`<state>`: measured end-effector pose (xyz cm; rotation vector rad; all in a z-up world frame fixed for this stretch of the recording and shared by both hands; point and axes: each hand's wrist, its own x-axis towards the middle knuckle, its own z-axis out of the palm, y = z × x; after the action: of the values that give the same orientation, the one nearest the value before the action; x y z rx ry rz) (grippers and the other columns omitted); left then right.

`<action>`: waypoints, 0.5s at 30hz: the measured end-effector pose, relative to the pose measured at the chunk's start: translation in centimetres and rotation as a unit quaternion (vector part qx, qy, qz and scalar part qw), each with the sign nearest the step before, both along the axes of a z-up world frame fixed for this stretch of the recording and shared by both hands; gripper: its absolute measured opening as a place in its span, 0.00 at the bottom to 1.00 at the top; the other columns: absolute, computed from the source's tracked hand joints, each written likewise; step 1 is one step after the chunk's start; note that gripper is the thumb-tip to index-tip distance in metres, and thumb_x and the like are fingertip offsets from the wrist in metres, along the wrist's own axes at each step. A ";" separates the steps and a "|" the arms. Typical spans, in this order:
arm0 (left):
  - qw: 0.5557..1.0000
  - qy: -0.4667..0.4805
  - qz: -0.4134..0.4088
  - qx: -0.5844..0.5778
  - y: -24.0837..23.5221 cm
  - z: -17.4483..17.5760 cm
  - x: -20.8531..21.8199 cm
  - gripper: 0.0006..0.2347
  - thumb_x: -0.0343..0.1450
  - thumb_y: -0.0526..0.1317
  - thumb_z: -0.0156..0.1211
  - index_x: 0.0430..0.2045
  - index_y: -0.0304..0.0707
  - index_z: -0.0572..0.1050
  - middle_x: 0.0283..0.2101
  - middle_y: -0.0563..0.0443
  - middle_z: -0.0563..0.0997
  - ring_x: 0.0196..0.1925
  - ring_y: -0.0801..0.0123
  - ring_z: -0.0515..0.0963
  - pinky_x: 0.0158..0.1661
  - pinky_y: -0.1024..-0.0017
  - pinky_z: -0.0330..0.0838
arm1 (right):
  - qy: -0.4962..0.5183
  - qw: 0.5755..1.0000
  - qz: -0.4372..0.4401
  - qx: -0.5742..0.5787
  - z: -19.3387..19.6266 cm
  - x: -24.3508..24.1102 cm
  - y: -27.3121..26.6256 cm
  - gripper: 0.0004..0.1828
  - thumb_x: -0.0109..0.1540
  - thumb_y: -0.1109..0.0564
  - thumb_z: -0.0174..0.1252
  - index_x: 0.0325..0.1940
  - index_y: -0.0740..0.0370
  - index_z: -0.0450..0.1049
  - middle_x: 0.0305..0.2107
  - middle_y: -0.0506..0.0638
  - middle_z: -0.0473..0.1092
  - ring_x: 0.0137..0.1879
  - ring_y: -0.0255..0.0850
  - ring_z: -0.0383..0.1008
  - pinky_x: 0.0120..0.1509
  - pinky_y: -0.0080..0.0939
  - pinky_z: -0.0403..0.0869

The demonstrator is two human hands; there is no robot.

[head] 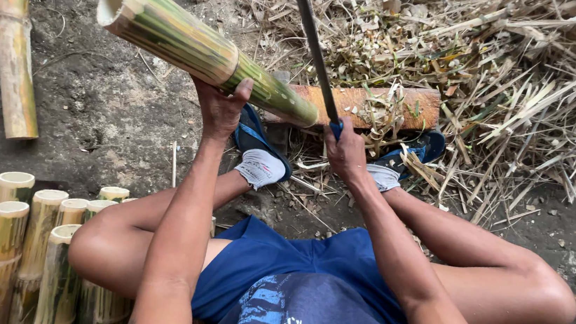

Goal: The person sits cross-legged on the ground and uses a knife to shave the outer layer off bamboo poles. They hold each pole with one hand and scrape the surface with the knife, rotating the pole to remove the green skin. Finished poles are placed in a nearby stack.

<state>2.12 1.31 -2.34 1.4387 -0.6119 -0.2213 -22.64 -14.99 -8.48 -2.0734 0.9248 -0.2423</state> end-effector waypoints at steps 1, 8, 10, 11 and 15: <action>1.000 0.014 -0.006 -0.018 0.0 -0.1 0.4 0.42 0.68 0.41 0.73 0.71 0.35 0.45 0.65 0.39 0.63 0.67 0.55 0.68 0.68 0.58 0.71 | -0.023 1.000 -0.005 0.009 0.8 0.3 0.1 0.16 0.70 0.48 0.51 0.50 0.63 0.62 0.21 0.63 0.72 0.26 0.59 0.77 0.30 0.61 0.73; 1.000 -0.017 -0.023 -0.010 -0.2 1.1 -0.1 0.42 0.68 0.44 0.73 0.71 0.38 0.47 0.65 0.40 0.63 0.67 0.55 0.71 0.65 0.60 0.79 | 0.145 0.988 0.026 0.038 -0.5 1.7 -0.3 0.13 0.70 0.50 0.50 0.51 0.62 0.62 0.25 0.67 0.73 0.33 0.66 0.75 0.38 0.65 0.71; 0.999 0.009 -0.031 -0.018 -0.5 1.8 -1.4 0.44 0.66 0.46 0.73 0.70 0.39 0.44 0.64 0.40 0.63 0.64 0.57 0.72 0.60 0.59 0.81 | 0.116 0.993 0.031 0.010 -2.0 1.1 0.0 0.16 0.69 0.49 0.54 0.49 0.63 0.63 0.28 0.70 0.73 0.38 0.70 0.74 0.42 0.67 0.70; 0.999 0.030 -0.031 -0.030 -0.9 2.1 -1.9 0.45 0.65 0.48 0.73 0.69 0.40 0.42 0.63 0.41 0.62 0.62 0.58 0.73 0.58 0.59 0.79 | 0.114 0.993 0.028 0.008 -2.4 1.1 -0.1 0.16 0.68 0.49 0.54 0.49 0.64 0.62 0.28 0.71 0.73 0.38 0.71 0.74 0.42 0.67 0.69; 0.992 -0.017 0.059 -0.107 -2.6 2.3 -3.6 0.46 0.67 0.48 0.75 0.72 0.40 0.42 0.65 0.38 0.62 0.64 0.57 0.70 0.70 0.56 0.71 | 0.082 0.996 0.018 -0.004 -1.6 0.4 0.9 0.17 0.68 0.49 0.54 0.49 0.65 0.62 0.28 0.71 0.73 0.36 0.71 0.74 0.41 0.66 0.69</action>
<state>-1.52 -1.28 -0.01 1.2691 -0.5582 -0.0362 -22.23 -14.12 -10.12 -2.1394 0.9836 -0.0570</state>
